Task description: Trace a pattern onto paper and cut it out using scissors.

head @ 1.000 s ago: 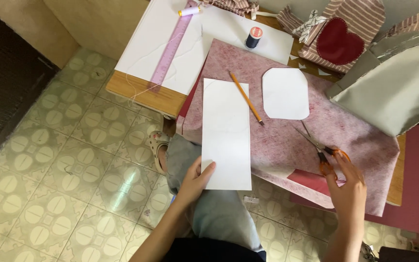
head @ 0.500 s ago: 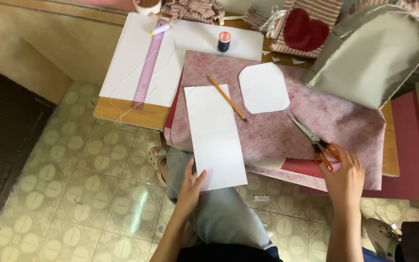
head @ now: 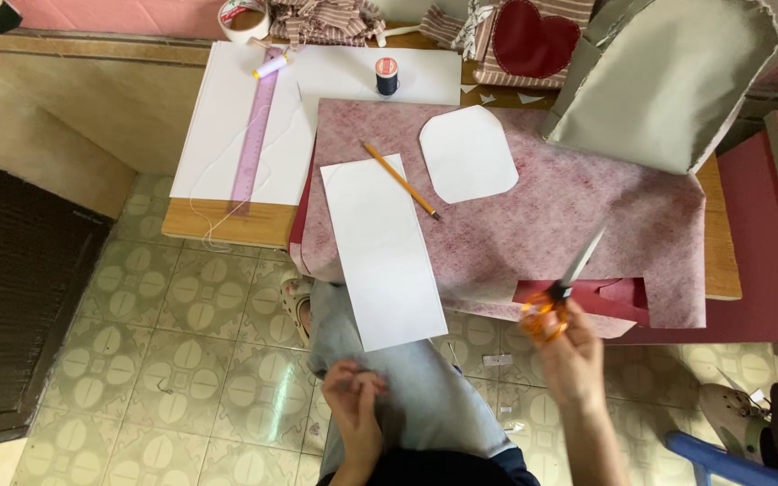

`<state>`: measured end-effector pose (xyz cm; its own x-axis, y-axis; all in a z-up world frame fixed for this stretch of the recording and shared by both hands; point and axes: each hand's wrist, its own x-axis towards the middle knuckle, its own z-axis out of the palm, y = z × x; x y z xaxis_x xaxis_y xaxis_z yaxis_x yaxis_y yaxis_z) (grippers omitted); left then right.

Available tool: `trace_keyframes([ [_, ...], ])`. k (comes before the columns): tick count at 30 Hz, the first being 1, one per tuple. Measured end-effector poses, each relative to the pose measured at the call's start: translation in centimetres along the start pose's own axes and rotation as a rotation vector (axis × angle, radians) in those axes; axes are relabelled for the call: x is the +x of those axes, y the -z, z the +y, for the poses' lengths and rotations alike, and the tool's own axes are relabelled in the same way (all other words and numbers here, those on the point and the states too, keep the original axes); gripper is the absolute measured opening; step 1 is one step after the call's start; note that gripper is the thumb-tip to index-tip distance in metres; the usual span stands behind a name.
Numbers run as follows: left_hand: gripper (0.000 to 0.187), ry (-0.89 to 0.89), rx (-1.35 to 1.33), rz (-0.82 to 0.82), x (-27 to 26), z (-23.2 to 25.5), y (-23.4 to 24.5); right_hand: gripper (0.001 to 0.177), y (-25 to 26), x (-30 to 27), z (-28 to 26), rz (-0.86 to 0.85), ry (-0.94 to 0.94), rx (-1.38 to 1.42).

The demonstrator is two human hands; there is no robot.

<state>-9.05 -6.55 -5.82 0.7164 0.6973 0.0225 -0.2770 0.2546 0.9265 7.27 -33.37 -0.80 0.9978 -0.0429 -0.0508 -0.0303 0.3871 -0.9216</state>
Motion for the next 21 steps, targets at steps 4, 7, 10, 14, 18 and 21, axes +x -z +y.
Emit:
trace_keyframes([
  [4, 0.005, -0.237, 0.366, -0.501, -1.8, -2.1, 1.4, 0.032, -5.1, -3.4, 1.1, -0.385, -0.167, 0.254],
  [7, 0.011, -0.302, 0.621, -0.73, -2.0, -2.8, 1.6, 0.053, -8.2, -6.8, 2.8, -0.545, -0.362, 0.402],
  [10, 0.017, -0.439, 0.691, -0.644, -2.5, -5.2, 2.5, 0.064, -11.6, -9.3, 3.0, -0.644, -0.384, 0.365],
  [14, 0.02, -0.467, 0.621, -0.572, -2.6, -7.0, 4.0, 0.088, -11.8, -10.1, 2.0, -0.714, -0.362, 0.341],
  [18, 0.02, -0.314, 0.628, -0.569, -2.4, -5.0, 2.8, 0.053, -8.9, -7.2, 3.2, -0.534, -0.151, -0.086],
  [21, 0.006, -0.302, 0.57, -0.537, -1.9, -3.5, 1.5, 0.048, -9.8, -2.8, -1.0, -0.526, -0.135, -0.199],
])
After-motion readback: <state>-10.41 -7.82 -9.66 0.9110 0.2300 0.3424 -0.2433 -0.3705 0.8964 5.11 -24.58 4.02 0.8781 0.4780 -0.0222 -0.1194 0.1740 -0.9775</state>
